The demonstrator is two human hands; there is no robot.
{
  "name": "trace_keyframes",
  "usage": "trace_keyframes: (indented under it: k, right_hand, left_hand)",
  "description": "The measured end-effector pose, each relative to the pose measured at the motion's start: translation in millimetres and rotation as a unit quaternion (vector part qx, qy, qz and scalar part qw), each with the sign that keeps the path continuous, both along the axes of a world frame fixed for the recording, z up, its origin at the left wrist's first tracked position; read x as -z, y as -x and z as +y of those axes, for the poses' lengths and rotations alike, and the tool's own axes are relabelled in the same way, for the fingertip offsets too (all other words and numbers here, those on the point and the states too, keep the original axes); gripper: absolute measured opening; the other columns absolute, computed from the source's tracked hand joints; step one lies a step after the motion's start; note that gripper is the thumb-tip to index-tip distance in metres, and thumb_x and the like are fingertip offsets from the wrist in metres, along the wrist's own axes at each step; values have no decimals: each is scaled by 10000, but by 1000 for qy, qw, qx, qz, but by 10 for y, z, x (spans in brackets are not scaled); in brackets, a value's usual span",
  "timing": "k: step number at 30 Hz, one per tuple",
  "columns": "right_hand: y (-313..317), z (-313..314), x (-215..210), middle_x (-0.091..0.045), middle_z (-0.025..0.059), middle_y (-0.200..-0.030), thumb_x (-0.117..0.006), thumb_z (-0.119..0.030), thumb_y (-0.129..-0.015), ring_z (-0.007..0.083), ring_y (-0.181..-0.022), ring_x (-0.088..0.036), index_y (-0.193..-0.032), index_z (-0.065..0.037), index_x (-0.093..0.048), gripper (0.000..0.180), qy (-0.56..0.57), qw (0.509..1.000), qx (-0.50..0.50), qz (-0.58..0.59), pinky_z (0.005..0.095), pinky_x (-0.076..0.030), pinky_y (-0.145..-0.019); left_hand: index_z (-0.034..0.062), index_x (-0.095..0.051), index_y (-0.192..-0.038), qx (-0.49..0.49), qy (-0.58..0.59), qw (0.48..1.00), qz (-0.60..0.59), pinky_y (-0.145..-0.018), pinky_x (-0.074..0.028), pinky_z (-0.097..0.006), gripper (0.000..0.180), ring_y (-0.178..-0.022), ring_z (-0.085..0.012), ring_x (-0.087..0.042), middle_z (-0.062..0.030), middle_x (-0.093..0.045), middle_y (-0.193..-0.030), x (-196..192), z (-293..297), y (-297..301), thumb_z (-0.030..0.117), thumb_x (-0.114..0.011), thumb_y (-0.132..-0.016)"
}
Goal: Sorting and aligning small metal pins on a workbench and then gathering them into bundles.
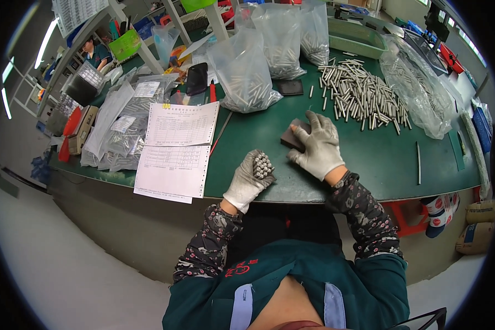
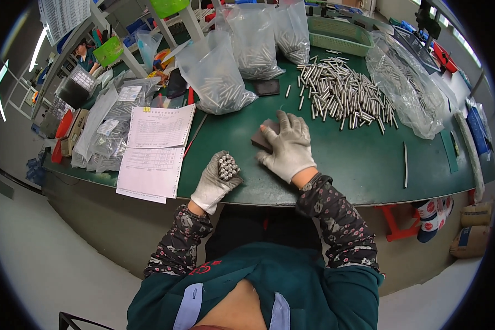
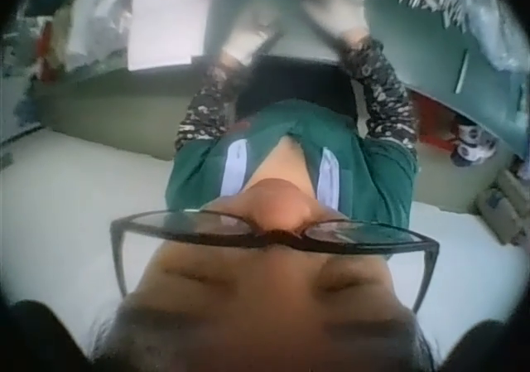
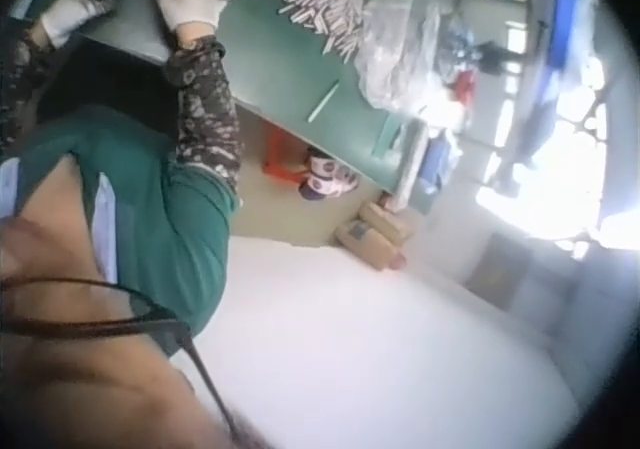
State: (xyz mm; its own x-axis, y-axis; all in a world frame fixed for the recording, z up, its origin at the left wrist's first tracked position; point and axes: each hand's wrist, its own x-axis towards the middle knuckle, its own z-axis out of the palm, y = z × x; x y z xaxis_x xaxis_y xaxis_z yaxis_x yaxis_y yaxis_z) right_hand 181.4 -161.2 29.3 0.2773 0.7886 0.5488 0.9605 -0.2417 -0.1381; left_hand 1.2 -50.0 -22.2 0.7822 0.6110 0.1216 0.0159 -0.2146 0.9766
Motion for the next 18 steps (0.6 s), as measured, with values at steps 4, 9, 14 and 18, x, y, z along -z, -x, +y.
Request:
trace_keyframes:
  k: [4,9,14,18]
  right_hand:
    - [319,-61,-252,-492,219,-1176,-541,-699,-715,380,-989,-547,-1131,-59,-548,763,-38,955,-139,259,448,-463,-840]
    - [474,-109,-80,-595,108,-924,-657,-431,-739,294,-732,-605,-975,-57,-596,447,-34,950,-176,256,357,-498,-657]
    - [323,-193,25,-592,134,-862,-702,-281,-767,257,-707,-586,-909,-21,-587,318,-126,913,-160,354,336,-489,-663]
    - [200,-185,168,-594,5,-796,-616,-122,-835,81,-719,-531,-874,-7,-594,123,-220,759,-82,607,223,-449,-664]
  left_hand:
    - [27,-369,-1279,16,21,998,-55,-879,-476,-241,662,-1006,-99,-529,-18,-517,-1100,-50,-104,-111,25,-741,-732]
    - [108,-307,-1364,115,149,965,-180,-1043,-367,-299,546,-1214,-132,-401,-53,-448,-1261,-128,-366,-350,47,-568,-889]
    - [162,-319,-1383,278,-367,884,79,-1089,-331,-331,458,-1282,-160,-342,-38,-409,-1315,-249,-226,-501,207,-473,-954]
    - [77,-114,-1453,299,233,924,-39,-1005,-395,-299,894,-1234,-186,-423,-70,-405,-1349,-256,-337,-579,177,-709,-792]
